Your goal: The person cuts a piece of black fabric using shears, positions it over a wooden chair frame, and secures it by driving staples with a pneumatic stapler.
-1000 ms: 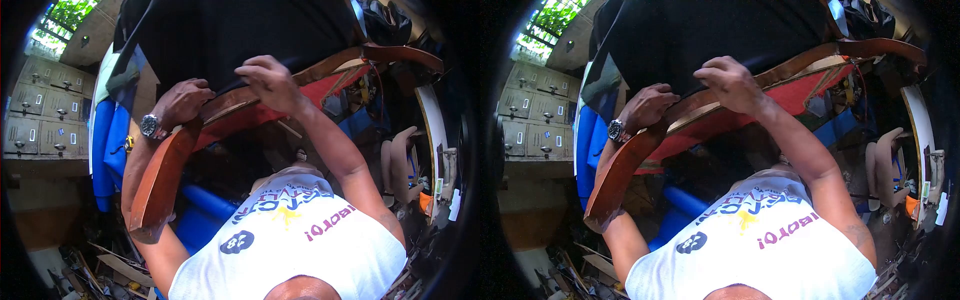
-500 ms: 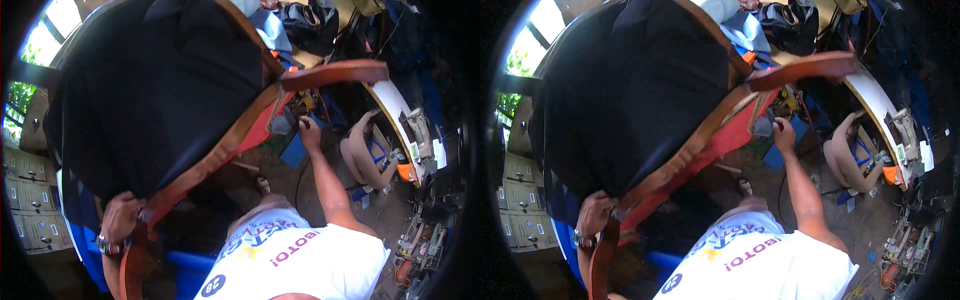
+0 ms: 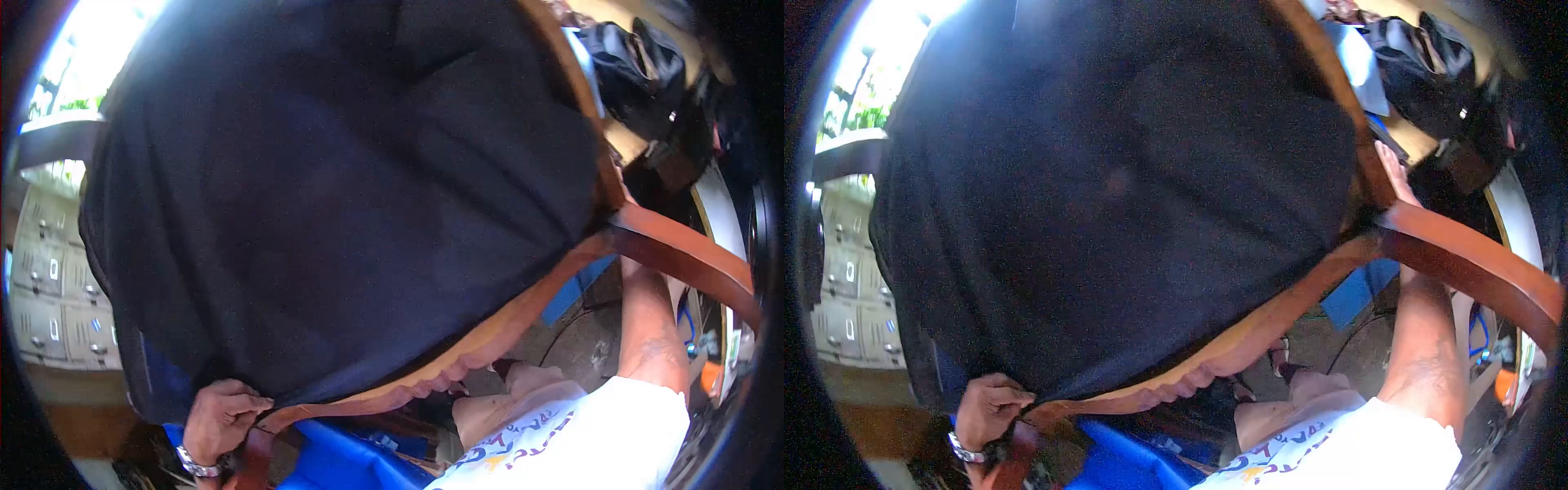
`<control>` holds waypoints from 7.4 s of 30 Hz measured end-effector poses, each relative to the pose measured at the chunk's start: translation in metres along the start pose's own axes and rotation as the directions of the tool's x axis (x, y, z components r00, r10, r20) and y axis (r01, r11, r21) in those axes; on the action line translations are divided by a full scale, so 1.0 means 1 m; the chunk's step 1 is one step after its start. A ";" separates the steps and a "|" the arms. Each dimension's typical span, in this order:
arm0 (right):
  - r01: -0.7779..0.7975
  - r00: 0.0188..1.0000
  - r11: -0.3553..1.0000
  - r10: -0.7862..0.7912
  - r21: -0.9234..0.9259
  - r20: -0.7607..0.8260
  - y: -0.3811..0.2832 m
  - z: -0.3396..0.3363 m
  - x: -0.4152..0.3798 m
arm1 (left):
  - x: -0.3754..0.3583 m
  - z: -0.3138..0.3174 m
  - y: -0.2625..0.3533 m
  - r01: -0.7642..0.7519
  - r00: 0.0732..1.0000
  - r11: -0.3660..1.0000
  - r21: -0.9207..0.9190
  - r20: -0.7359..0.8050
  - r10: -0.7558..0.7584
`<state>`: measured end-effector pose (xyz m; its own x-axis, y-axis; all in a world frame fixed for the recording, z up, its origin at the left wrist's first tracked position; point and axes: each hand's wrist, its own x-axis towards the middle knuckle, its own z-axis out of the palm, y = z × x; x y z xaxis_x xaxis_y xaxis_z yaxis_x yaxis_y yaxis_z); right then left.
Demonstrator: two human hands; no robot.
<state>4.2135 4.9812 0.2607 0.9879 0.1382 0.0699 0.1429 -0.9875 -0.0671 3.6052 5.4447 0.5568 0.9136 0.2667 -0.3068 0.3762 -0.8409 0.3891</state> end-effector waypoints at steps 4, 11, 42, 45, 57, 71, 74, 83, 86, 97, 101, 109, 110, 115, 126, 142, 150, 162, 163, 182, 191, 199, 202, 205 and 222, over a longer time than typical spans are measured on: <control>-0.010 0.998 0.998 0.014 -0.062 0.069 0.030 0.017 0.014 | 0.000 -0.003 -0.001 -0.018 0.998 1.000 0.016 0.061 0.017; 0.022 0.992 0.998 -0.030 0.066 0.120 0.070 0.018 0.007 | -0.005 -0.008 0.004 -0.112 0.992 0.993 0.027 0.056 0.111; -0.457 0.790 0.298 -0.296 0.838 0.537 -0.061 -0.215 -0.526 | -0.009 0.022 -0.064 -0.641 0.705 0.702 0.310 -0.122 0.698; -0.299 0.809 0.234 -0.452 0.925 0.376 -0.109 -0.273 -0.517 | -0.014 0.016 -0.053 -0.645 0.708 0.659 0.386 -0.023 0.706; -0.098 0.619 0.248 -0.743 0.964 0.254 -0.279 -0.328 -0.481 | -0.019 0.013 -0.046 -0.570 0.785 0.712 0.410 0.019 0.619; 0.064 0.580 0.508 -0.719 0.859 0.382 -0.329 -0.313 -0.463 | -0.025 0.018 -0.045 -0.469 0.807 0.717 0.516 -0.080 0.585; 0.100 0.576 0.508 -0.731 0.856 0.367 -0.331 -0.313 -0.458 | -0.022 0.013 -0.047 -0.464 0.825 0.725 0.510 -0.050 0.563; 0.053 0.551 0.443 -0.760 0.895 0.344 -0.342 -0.307 -0.465 | -0.035 0.017 -0.057 -0.465 0.798 0.804 0.370 -0.220 0.562; 0.065 0.521 0.447 -0.777 0.892 0.352 -0.344 -0.303 -0.464 | -0.036 0.018 -0.061 -0.502 0.805 0.825 0.259 -0.210 0.555; 0.251 0.501 0.222 -0.863 0.942 0.069 -0.230 -0.294 -0.486 | -0.118 0.155 -0.177 -0.052 0.591 0.975 -0.218 -0.793 -0.146; 0.086 0.429 0.381 -0.848 0.921 0.310 -0.147 -0.266 -0.475 | -0.149 0.237 -0.063 -0.106 0.959 0.955 -0.278 -0.283 0.024; -0.006 0.576 0.900 -0.354 0.436 0.737 -0.042 -0.073 -0.429 | -0.015 0.131 0.117 -0.511 0.479 0.834 0.210 -0.736 0.479; 0.020 0.622 0.883 -0.378 0.468 0.686 -0.016 -0.026 -0.425 | 0.004 0.114 0.122 -0.442 0.511 0.843 0.308 -0.686 0.518; 0.092 0.600 0.943 -0.310 0.321 0.738 0.093 0.063 -0.411 | 0.068 0.080 0.168 -0.179 0.823 0.812 0.556 -0.367 0.433; -0.168 0.606 0.817 -0.355 0.551 0.711 0.156 0.098 -0.375 | 0.120 0.097 0.203 0.017 0.892 0.607 0.795 -0.286 0.350; -0.110 0.528 0.846 -0.395 0.522 0.752 0.110 -0.036 -0.338 | 0.087 0.128 0.179 -0.150 0.668 0.678 0.719 -0.432 0.606; -0.013 0.660 0.808 -0.435 0.589 0.612 0.090 -0.097 -0.353 | 0.126 0.105 0.179 -0.255 0.799 0.618 0.743 -0.199 0.568; 0.339 0.756 0.636 -0.622 0.694 0.201 0.036 -0.270 -0.366 | 0.106 0.132 0.179 -0.280 0.683 0.823 0.494 -0.500 0.532; 0.380 0.757 0.592 -0.640 0.711 0.128 0.028 -0.286 -0.367 | 0.110 0.138 0.176 -0.270 0.661 0.833 0.483 -0.536 0.525; 0.436 0.876 0.516 -0.430 0.737 -0.218 0.007 -0.316 -0.398 | 0.101 0.108 0.164 -0.355 0.701 0.690 0.630 -0.309 0.643; 0.627 0.775 0.520 -0.492 0.580 -0.397 -0.026 -0.347 -0.383 | 0.096 0.131 0.164 -0.341 0.645 0.796 0.500 -0.491 0.585; 0.809 0.497 0.584 -0.734 -0.058 -0.463 -0.088 -0.398 -0.333 | 0.115 0.140 0.168 -0.389 0.653 0.824 0.412 -0.508 0.562; 0.703 0.591 0.661 -0.748 -0.262 -0.301 -0.121 -0.408 -0.316 | 0.110 0.140 0.171 -0.415 0.677 0.801 0.430 -0.443 0.588; 0.483 0.842 0.830 -0.528 -0.279 -0.112 -0.173 -0.414 -0.307 | 0.110 0.143 0.172 -0.436 0.666 0.790 0.431 -0.436 0.606; 0.580 0.813 0.671 -0.517 -0.462 0.268 -0.243 -0.387 -0.265 | 0.116 0.149 0.158 -0.522 0.583 0.772 0.363 -0.508 0.634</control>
<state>3.8941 5.1546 0.6436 0.7450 0.6438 -0.1749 0.6409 -0.6181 0.4551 3.7480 5.2725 0.4531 0.8498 -0.1382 0.5087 -0.2430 -0.9590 0.1455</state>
